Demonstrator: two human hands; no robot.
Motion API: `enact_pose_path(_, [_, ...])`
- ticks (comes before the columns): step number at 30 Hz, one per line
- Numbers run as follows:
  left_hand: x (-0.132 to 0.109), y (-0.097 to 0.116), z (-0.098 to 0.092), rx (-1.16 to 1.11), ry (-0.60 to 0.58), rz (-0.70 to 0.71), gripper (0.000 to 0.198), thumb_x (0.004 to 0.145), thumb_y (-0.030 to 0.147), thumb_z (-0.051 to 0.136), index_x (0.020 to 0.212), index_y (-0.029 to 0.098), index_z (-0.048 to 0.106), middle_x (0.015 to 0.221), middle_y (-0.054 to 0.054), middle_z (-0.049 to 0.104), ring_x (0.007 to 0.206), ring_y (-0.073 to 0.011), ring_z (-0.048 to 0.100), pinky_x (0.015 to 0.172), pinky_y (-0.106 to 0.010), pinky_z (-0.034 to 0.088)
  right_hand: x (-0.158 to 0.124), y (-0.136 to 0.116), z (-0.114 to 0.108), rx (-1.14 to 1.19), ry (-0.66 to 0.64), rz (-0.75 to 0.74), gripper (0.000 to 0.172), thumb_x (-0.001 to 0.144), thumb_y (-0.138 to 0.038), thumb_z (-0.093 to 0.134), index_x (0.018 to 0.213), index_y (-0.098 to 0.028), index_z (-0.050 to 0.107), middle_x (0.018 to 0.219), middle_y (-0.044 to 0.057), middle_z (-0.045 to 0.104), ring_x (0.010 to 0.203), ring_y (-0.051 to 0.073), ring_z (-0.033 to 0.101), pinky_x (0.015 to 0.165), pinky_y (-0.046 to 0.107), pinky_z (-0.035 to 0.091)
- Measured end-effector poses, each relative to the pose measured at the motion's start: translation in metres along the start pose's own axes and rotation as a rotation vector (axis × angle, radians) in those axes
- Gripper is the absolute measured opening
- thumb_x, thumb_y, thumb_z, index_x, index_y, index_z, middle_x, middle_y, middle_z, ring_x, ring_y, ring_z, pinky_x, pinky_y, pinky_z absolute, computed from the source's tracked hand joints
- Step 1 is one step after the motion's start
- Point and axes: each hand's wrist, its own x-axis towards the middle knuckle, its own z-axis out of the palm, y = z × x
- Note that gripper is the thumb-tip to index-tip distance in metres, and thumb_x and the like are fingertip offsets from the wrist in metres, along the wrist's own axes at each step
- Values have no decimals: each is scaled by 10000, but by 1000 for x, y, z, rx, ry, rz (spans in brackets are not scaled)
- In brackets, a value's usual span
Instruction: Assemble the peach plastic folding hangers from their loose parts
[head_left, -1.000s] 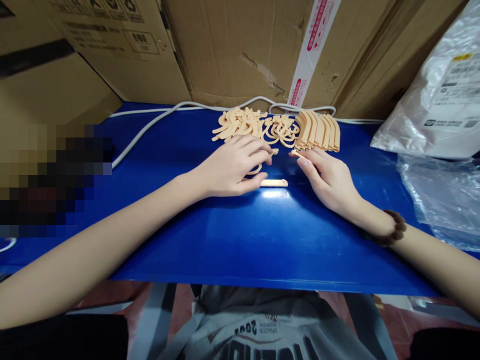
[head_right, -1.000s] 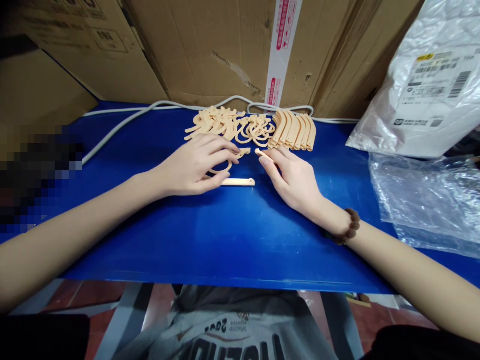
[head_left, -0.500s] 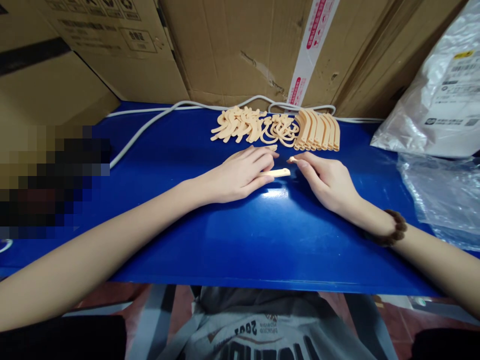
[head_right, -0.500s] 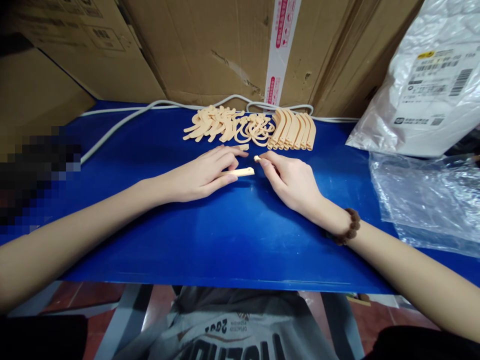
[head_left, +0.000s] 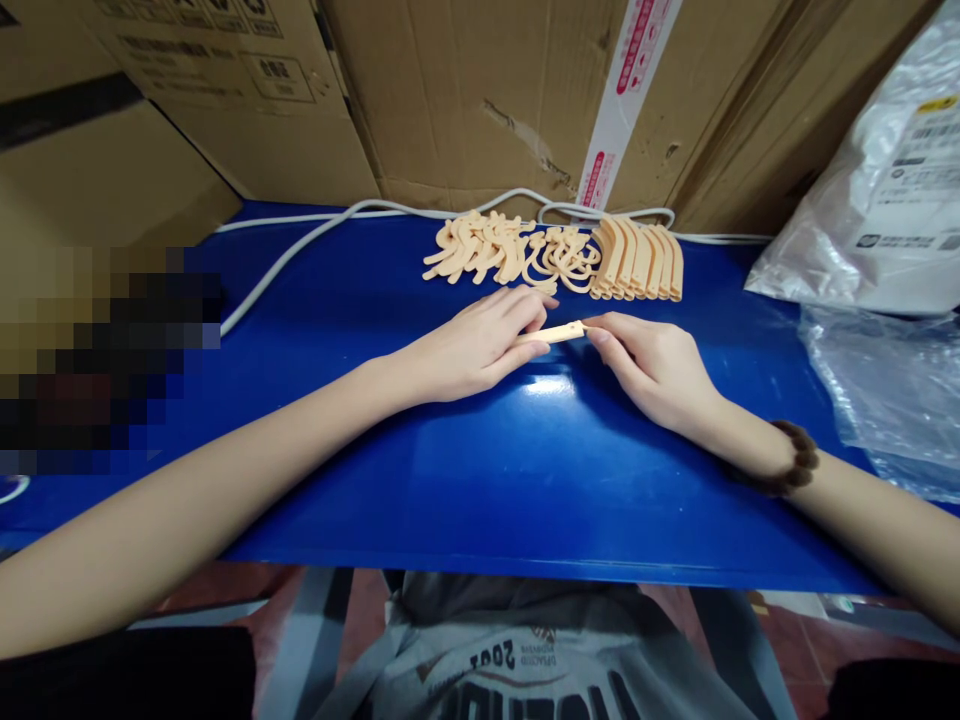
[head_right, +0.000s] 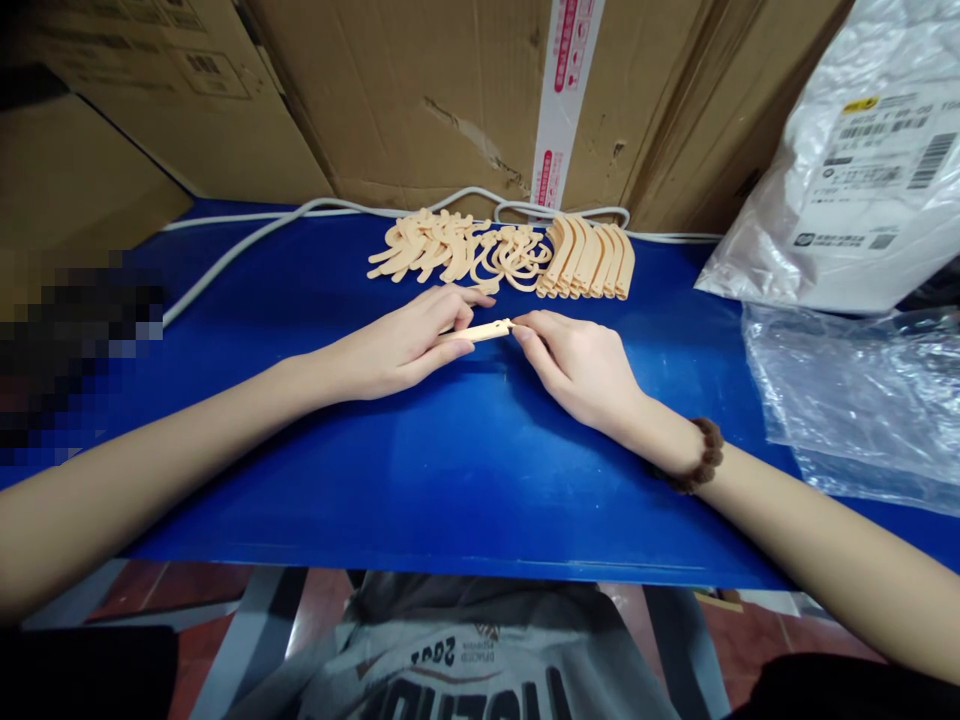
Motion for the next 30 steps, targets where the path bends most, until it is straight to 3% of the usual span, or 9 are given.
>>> enact_pose_path(10, [-1, 1, 2, -6, 2, 2, 169, 1042, 348, 408, 985, 204, 477, 1377, -137, 576, 1323, -260, 508, 1108, -479, 426, 0, 0, -1, 74, -17, -55, 403, 1049, -420, 403, 1084, -179, 724, 914, 55, 756, 733, 170, 669, 650, 273, 433])
enact_pose_path(19, [-1, -3, 4, 40, -38, 65, 284, 1064, 365, 369, 1154, 176, 560, 1439, -144, 512, 1394, -269, 436, 1176, -482, 355, 0, 0, -2, 110, -36, -93, 383, 1045, -431, 453, 1052, -166, 729, 854, 48, 745, 655, 142, 625, 598, 258, 402])
enact_pose_path(30, [0, -4, 3, 14, -60, 53, 285, 1063, 372, 380, 1088, 186, 594, 1432, -127, 519, 1385, -269, 445, 1173, -489, 344, -6, 2, -2, -164, -12, -134, 433, 1063, -420, 389, 1153, -168, 730, 968, 71, 750, 782, 167, 691, 641, 265, 436])
